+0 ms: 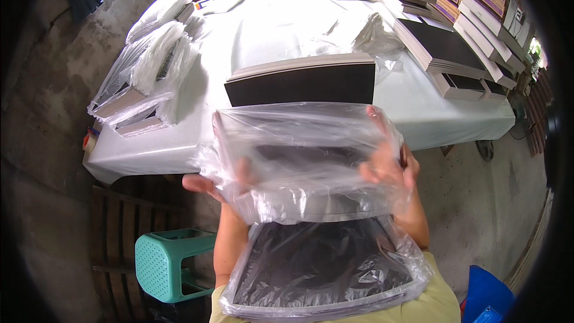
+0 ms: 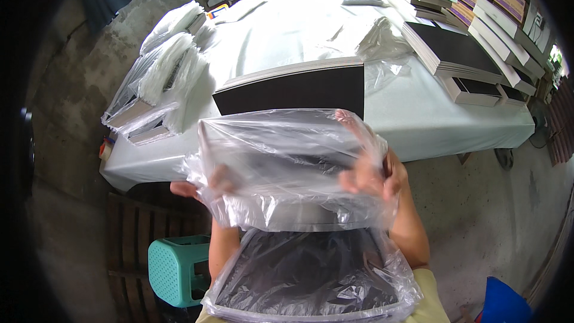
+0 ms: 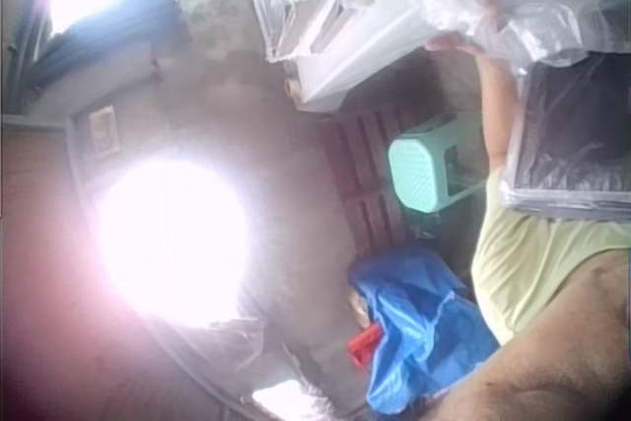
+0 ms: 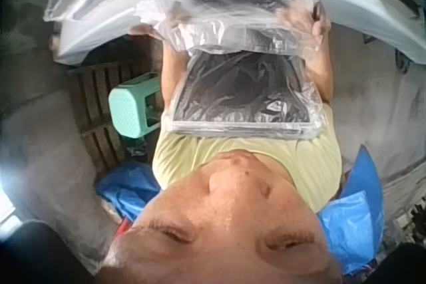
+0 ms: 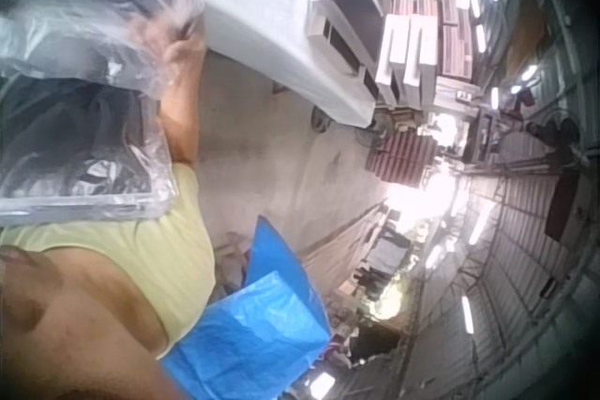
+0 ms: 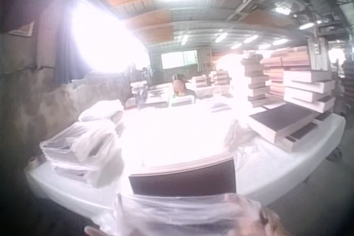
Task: The person places books into individual plastic bags by hand, sliding each book into a bag and folding the plastic over.
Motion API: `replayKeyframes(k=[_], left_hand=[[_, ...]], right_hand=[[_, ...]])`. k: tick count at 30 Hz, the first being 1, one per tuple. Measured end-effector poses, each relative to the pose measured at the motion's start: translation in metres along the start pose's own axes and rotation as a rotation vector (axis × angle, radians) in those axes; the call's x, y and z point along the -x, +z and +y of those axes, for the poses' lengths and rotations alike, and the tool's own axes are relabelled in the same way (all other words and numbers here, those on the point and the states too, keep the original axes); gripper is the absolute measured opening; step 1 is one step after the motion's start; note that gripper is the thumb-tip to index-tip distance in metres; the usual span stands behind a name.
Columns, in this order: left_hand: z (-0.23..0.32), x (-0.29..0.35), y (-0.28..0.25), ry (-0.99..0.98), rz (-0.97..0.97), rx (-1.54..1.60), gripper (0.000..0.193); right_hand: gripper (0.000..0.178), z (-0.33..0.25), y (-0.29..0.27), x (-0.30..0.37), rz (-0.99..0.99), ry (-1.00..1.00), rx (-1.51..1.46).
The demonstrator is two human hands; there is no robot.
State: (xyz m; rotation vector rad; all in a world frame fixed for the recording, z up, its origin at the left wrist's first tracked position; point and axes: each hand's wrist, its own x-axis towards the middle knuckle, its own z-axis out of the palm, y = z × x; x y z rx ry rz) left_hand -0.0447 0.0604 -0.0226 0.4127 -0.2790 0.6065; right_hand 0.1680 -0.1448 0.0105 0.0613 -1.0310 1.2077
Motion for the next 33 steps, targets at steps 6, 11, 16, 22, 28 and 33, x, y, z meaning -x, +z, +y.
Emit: replayKeyframes(k=[6,11,16,22,28,33], left_hand=[[0.047,-0.013,0.009,-0.382,0.203,-1.690,0.063],[0.034,-0.046,0.002,0.376,0.254,-1.942,0.057],[0.016,-0.090,0.024,0.777,0.205,-2.338,0.062],[0.018,-0.059,0.028,0.970,0.030,-2.288,0.044],[0.040,-0.009,0.040,0.803,-0.043,-1.838,0.027],[0.073,0.003,0.048,0.090,-0.090,-1.180,0.032]], right_hand=[[0.079,-0.040,-0.012,0.028,0.559,0.342,0.627],[0.048,-0.018,-0.003,-0.016,0.955,0.229,1.210],[0.061,-0.029,-0.025,-0.053,1.005,-0.219,2.161],[0.057,-0.021,-0.011,-0.039,0.948,-0.251,2.286],[0.041,-0.007,0.033,-0.010,0.882,-0.418,2.335],[0.019,-0.027,0.072,-0.014,0.791,-0.296,2.066]])
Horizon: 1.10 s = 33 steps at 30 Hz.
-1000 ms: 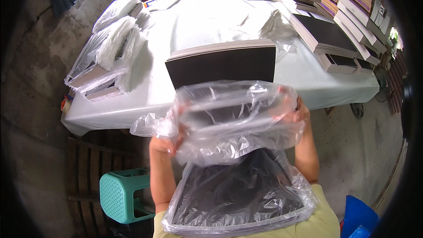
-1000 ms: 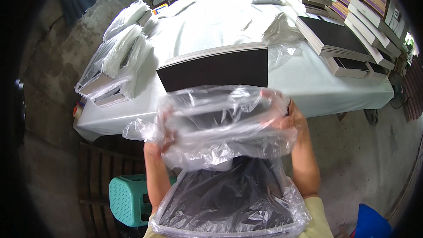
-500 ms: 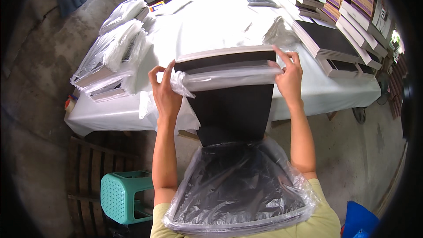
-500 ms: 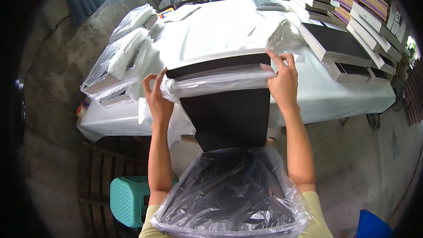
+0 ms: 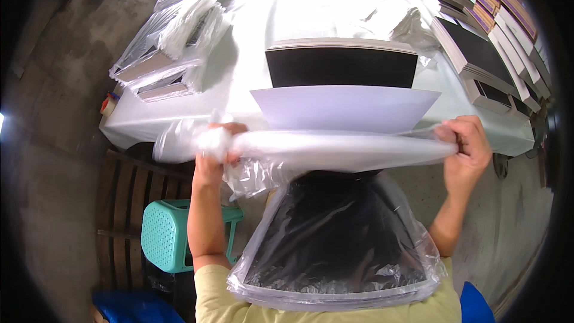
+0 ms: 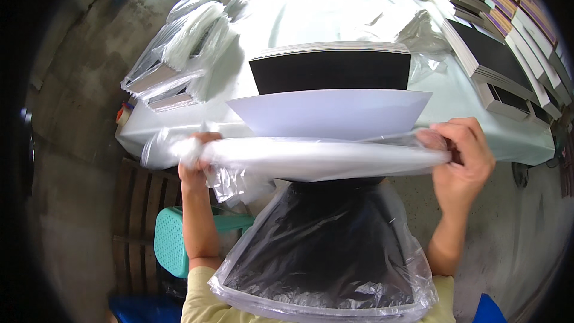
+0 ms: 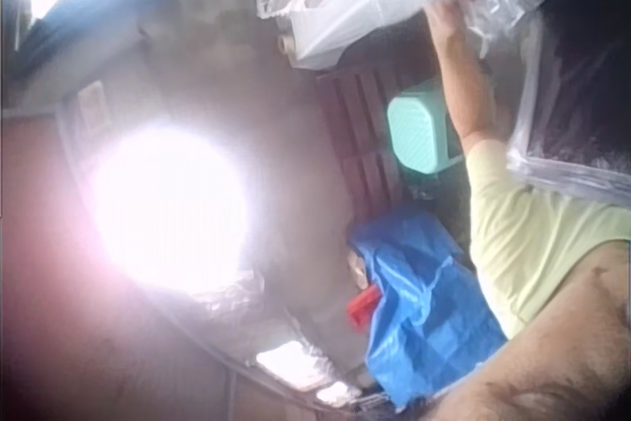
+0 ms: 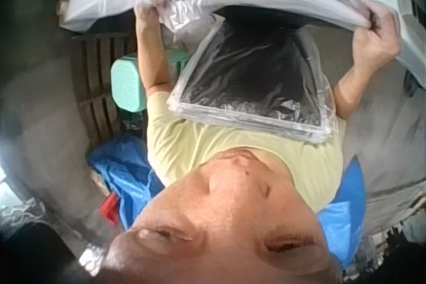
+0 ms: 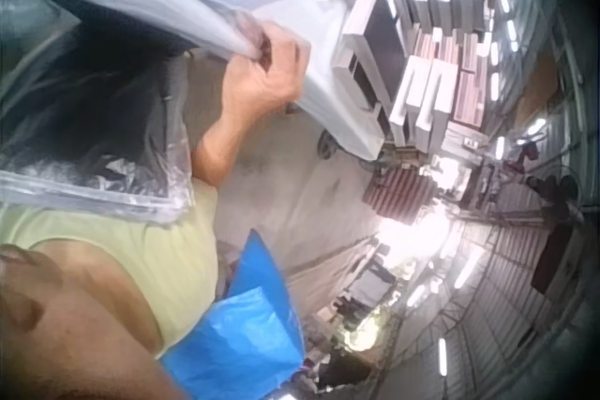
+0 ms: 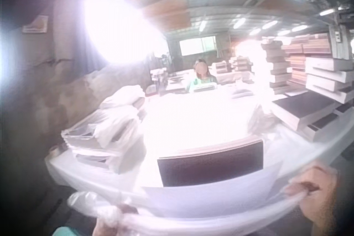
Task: The person places books into individual plastic bags by hand, sliding each book into a bag and folding the plastic over.
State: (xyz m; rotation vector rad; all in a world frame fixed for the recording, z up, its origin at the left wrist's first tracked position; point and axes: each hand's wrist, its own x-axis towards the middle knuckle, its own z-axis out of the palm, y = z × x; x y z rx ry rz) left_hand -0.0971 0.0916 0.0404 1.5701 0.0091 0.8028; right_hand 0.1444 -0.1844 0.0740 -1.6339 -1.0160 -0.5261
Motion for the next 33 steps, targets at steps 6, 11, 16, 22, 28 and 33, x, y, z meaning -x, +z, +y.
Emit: replayKeyframes(k=[6,11,16,22,28,33], left_hand=[[-0.011,0.000,0.026,-0.776,-0.206,-0.146,0.026],[-0.082,0.031,0.013,-0.841,-0.302,-0.016,0.028],[-0.186,0.094,-0.004,-0.965,-0.019,0.009,0.027],[-0.225,0.143,-0.017,-1.090,0.226,0.071,0.025],[-0.199,0.117,-0.024,-1.038,0.250,-0.061,0.030],[-0.158,0.076,0.018,-0.737,-0.318,-0.530,0.042]], right_hand=[[0.031,0.037,-0.039,0.008,-0.683,0.762,-1.065],[0.042,0.072,-0.007,0.058,-0.704,1.198,-1.155],[0.038,0.179,0.028,0.175,-0.697,1.450,-0.792],[0.030,0.204,0.045,0.215,-0.650,1.228,-0.280],[0.022,0.207,0.015,0.161,-0.643,1.078,-0.299],[0.029,0.130,0.023,0.093,-0.990,0.791,-0.705]])
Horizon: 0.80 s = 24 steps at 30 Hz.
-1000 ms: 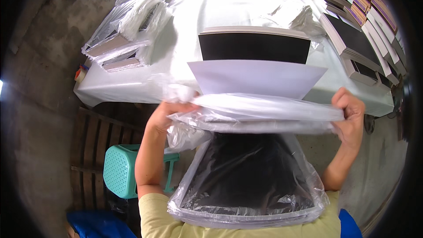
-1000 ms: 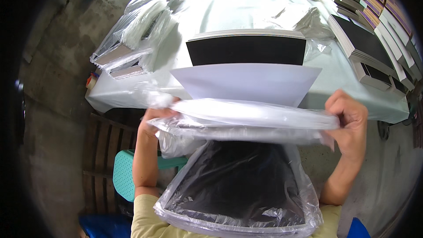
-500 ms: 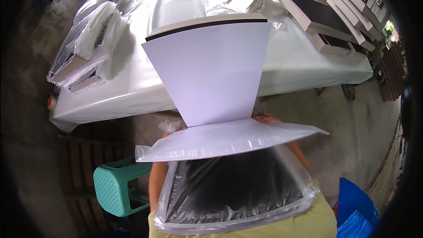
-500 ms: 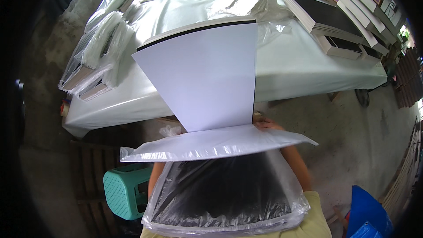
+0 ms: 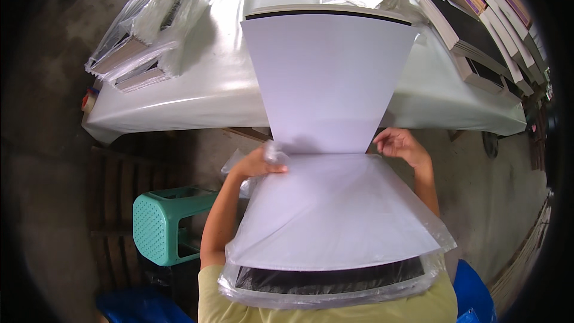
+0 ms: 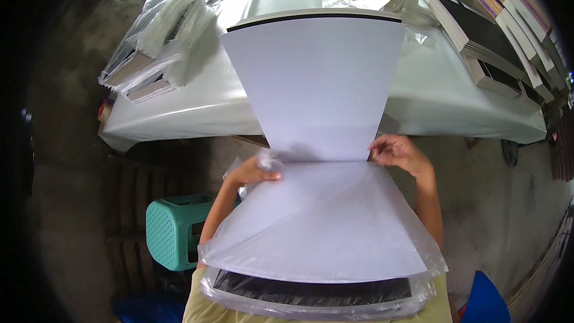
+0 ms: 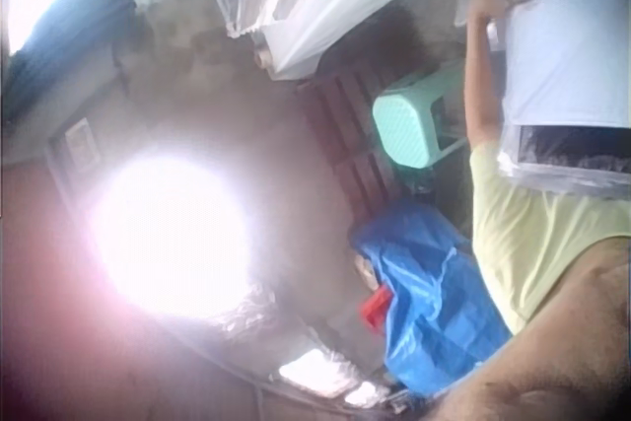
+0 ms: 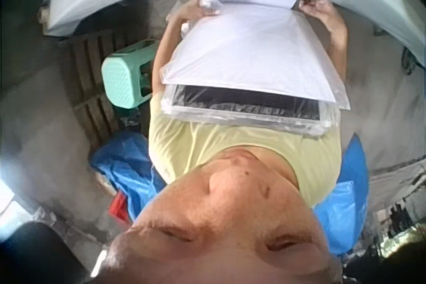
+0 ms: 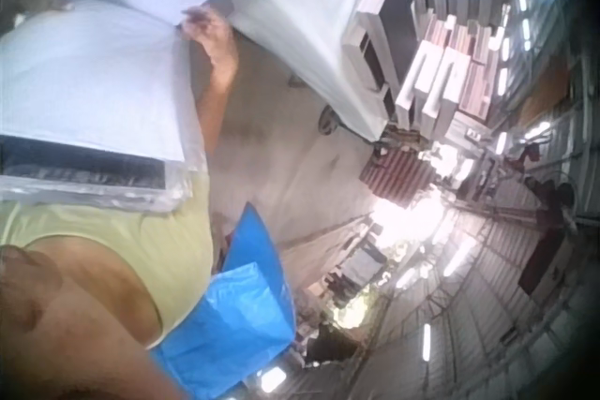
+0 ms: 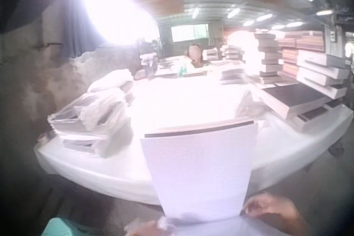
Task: The person places books into individual plastic bags by hand, sliding each book into a bag and folding the plastic over.
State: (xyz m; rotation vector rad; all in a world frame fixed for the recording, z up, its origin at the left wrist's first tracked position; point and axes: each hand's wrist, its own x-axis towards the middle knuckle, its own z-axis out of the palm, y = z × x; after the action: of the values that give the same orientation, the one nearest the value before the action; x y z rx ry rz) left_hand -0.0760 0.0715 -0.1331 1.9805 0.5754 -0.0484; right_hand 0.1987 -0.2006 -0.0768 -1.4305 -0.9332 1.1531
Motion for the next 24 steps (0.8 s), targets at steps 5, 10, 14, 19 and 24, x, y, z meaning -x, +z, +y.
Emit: replayKeyframes(k=[5,10,14,19,24], left_hand=[[-0.010,0.000,-0.009,0.034,-0.118,-0.012,0.037],[-0.023,0.002,0.007,-0.193,0.082,0.597,0.023],[-0.119,-0.034,0.048,-0.166,0.379,0.495,0.023],[-0.048,-0.011,0.004,-0.001,0.411,0.761,0.041],[0.103,0.035,-0.047,0.472,0.251,1.029,0.076]], right_hand=[[0.044,-0.028,0.040,-0.012,-0.482,-0.133,0.392],[0.040,0.038,0.033,-0.007,-0.291,0.033,0.513],[0.038,0.096,0.018,-0.007,-0.104,0.061,0.350],[0.037,0.037,0.014,-0.008,-0.157,0.178,0.754],[0.043,-0.089,0.062,-0.041,-0.070,-0.313,0.686]])
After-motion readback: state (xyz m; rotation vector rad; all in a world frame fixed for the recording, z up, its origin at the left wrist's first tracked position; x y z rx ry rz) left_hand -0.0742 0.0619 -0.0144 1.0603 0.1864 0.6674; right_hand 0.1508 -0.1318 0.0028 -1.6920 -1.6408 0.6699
